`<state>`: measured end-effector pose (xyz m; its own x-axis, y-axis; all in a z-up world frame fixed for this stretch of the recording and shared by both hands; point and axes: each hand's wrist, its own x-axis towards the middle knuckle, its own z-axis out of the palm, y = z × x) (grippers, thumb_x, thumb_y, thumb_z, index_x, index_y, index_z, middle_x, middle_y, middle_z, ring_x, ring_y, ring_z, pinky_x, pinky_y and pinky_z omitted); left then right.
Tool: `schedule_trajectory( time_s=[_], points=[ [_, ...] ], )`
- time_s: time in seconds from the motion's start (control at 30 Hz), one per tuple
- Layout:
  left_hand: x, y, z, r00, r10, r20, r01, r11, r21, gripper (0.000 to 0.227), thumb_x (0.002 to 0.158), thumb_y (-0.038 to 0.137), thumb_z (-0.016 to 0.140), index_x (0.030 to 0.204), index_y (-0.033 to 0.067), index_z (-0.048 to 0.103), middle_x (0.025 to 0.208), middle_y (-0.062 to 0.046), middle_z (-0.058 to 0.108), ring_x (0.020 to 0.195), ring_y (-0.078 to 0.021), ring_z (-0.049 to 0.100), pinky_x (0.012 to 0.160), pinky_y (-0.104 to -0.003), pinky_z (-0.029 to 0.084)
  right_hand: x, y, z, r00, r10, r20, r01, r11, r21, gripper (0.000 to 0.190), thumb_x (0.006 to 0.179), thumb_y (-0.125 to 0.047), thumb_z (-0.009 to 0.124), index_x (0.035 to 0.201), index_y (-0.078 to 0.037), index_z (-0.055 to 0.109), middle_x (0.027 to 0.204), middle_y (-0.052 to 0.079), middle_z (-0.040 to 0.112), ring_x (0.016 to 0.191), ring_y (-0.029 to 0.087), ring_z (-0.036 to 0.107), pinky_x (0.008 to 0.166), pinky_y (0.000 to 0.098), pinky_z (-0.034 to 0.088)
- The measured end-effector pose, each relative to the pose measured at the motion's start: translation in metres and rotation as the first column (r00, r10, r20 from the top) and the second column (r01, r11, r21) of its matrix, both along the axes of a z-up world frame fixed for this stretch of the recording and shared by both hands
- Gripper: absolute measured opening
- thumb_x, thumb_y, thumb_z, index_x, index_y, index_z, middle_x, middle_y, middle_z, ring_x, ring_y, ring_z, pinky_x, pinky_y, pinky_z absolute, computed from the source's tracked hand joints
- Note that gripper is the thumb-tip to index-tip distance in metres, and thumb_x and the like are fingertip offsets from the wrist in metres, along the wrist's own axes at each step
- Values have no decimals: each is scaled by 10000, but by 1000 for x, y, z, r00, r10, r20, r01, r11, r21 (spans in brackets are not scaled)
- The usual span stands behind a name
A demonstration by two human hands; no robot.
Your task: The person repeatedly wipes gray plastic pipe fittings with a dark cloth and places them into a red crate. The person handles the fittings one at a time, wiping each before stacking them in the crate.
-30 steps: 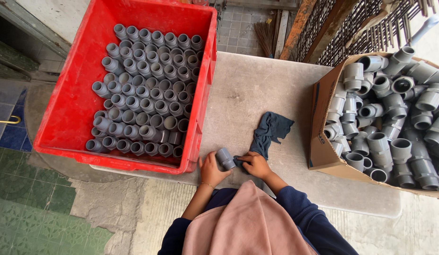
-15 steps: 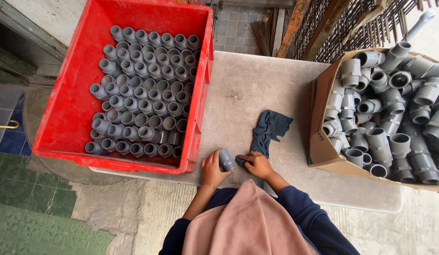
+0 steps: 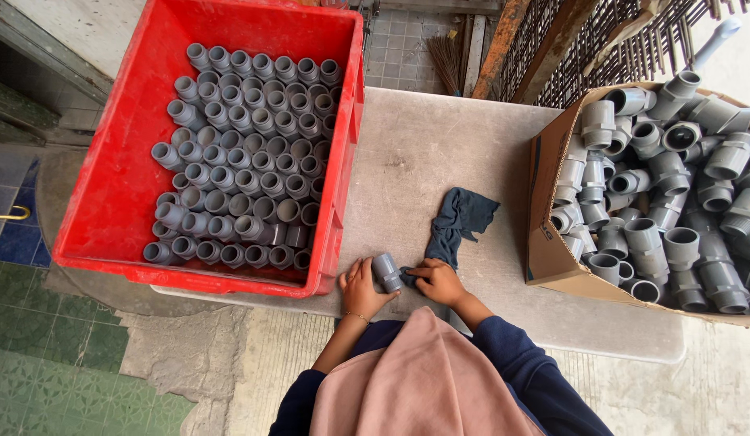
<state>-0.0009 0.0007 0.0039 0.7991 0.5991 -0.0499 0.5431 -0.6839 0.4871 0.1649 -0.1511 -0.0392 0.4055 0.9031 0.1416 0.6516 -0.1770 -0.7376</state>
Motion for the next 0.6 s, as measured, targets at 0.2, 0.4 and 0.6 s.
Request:
schedule_trajectory(
  time_s=[0.2,0.4,0.6],
  points=[
    [-1,0,-2,999,-9,-39,6,998,-62,1052,531,507,853,1399,159,371,1366,-100,561,1396,-245,379,1097,-554,209,-15,9,16,978,-10,-211,46,985,168,289,718,-133,625,936,-210,799,848,72,652,852,299,653,792,402,513],
    [0,0,6,999,-4,-47,1,997,-74,1047,552,510,845,1411,153,363,1391,-93,543,1406,-249,367,1110,-562,194,-8,1,9,998,-30,57,31,999,-23,316,753,-184,606,1034,-196,752,846,104,646,814,323,636,763,461,514],
    [-2,-6,7,999,-30,28,33,995,-90,1049,523,343,879,1411,142,358,1408,-114,504,1386,-279,384,1121,-637,141,6,7,4,946,-297,-129,292,955,-61,365,784,-220,591,1103,-323,736,965,-14,648,948,207,655,833,346,530]
  ],
)
